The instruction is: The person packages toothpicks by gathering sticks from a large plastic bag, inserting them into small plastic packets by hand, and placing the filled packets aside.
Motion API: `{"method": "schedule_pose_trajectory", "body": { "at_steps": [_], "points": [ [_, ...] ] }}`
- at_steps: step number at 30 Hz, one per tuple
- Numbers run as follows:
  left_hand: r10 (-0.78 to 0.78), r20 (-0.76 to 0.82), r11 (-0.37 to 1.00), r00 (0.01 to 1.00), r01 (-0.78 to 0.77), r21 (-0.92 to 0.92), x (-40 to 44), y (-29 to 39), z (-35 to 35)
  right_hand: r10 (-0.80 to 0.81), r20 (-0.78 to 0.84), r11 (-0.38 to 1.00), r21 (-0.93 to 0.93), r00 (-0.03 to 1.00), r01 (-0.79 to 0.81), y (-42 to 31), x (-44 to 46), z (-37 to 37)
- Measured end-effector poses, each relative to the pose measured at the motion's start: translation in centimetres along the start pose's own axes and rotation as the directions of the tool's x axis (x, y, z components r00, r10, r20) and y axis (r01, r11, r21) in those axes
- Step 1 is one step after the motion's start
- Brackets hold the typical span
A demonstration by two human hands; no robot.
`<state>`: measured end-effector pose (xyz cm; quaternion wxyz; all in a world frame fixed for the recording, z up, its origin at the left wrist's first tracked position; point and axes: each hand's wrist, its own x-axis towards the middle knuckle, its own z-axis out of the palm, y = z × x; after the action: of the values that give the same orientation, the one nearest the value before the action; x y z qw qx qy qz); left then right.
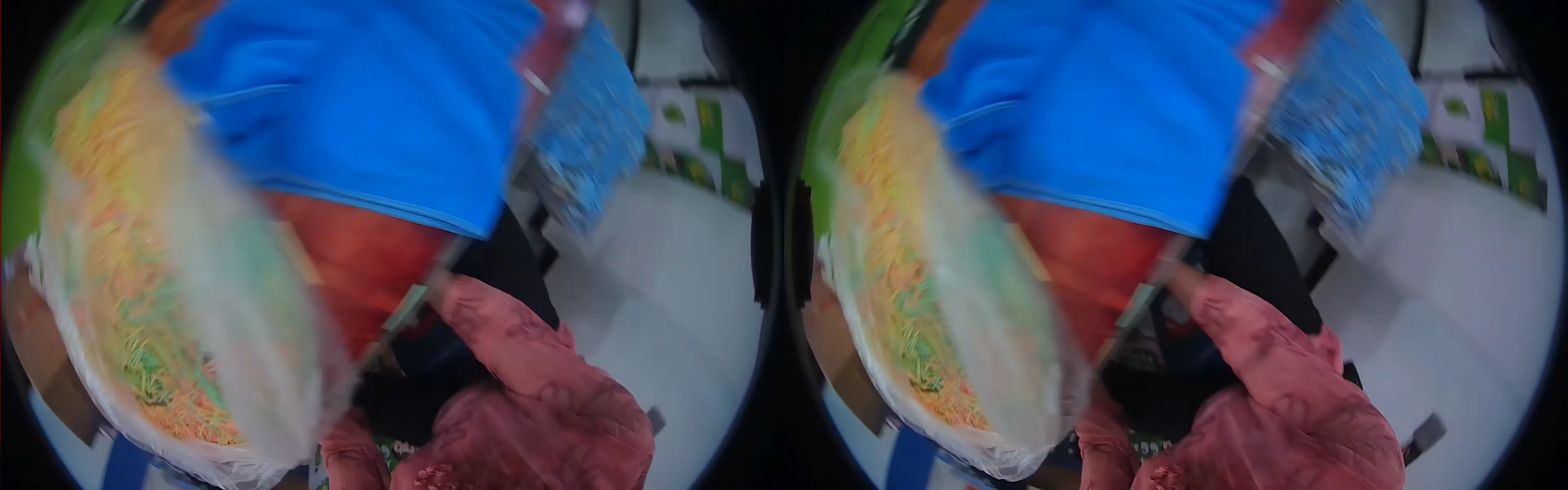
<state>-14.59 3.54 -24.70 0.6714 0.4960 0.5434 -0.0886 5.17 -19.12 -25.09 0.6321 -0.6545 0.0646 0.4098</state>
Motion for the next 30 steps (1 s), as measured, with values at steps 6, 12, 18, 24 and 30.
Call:
{"method": "schedule_pose_trajectory", "body": {
  "at_steps": [6, 12, 18, 24, 30],
  "points": [
    [-0.026, -0.010, 0.998, 1.000, 0.026, -0.050, -0.1, 1.5, 0.7, -0.123, 0.044, 0.964, 0.242, 0.991, 0.109, 2.1, 0.7, 1.1],
    [-0.010, 0.401, 0.947, 0.916, 0.137, -0.290, -1.0, 3.7, -2.9, 0.093, 0.029, 0.954, -0.288, 0.995, -0.081, 6.8, 2.8, 2.7],
    [-0.304, 0.086, 0.838, 0.949, 0.309, -0.450, -5.8, 6.7, -1.1, 0.038, -0.007, 0.777, -0.629, 0.999, -0.034, 8.2, 1.1, 2.1],
    [-0.075, -0.152, 0.994, 0.986, 0.086, 0.063, -9.7, 5.8, 2.9, -0.160, -0.170, 0.827, -0.560, 0.972, 0.038, 8.1, 5.1, 3.1],
    [-0.038, -0.032, 0.991, 0.999, 0.042, 0.127, -8.8, 1.3, 5.6, -0.036, -0.226, 0.970, -0.244, 0.973, -0.021, 6.1, 4.7, 2.4]
  ]
}}
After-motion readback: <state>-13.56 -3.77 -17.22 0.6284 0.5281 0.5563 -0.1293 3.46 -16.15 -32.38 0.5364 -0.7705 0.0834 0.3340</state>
